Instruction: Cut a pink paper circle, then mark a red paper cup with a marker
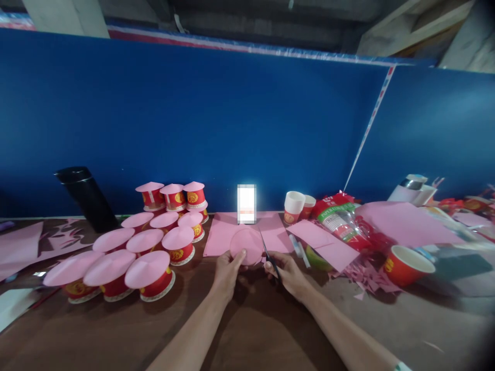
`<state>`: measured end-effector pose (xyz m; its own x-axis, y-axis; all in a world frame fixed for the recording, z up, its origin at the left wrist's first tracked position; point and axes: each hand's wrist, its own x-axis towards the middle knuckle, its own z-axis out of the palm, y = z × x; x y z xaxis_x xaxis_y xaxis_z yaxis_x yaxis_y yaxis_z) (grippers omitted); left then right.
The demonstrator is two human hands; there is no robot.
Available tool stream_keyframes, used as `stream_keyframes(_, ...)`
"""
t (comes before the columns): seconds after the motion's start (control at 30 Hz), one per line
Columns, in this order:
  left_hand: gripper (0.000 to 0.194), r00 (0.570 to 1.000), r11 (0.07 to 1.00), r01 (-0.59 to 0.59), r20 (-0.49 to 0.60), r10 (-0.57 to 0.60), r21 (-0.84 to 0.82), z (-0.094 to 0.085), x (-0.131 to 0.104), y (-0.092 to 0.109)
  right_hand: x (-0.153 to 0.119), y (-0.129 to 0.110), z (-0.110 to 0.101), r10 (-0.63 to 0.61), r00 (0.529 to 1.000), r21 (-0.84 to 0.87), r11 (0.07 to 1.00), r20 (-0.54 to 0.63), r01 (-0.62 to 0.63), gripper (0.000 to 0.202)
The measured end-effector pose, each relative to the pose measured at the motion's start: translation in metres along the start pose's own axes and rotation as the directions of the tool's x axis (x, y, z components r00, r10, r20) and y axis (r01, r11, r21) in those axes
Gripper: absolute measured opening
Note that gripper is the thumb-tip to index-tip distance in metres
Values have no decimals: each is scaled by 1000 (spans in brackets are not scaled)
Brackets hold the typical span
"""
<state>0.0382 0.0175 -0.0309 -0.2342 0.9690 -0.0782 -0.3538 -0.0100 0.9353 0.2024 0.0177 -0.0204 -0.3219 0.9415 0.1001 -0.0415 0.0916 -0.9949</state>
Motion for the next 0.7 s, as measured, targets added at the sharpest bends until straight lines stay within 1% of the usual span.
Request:
stream_keyframes(0.27,37,1000,1000,-6,-10,6,16,-1,1,-2,2,6,-2,-15,1000,-16,1000,0,15,47)
stream_keyframes(0.53,34,1000,1000,-17,3,17,12,-1,1,-2,3,9,-3,-1,1000,-2,1000,-2,1,45)
stream_keyframes(0.7,37,1000,1000,-18,12,18,17,-2,0,-2,4,12,-4,-20,1000,-3,1000,12,20,43)
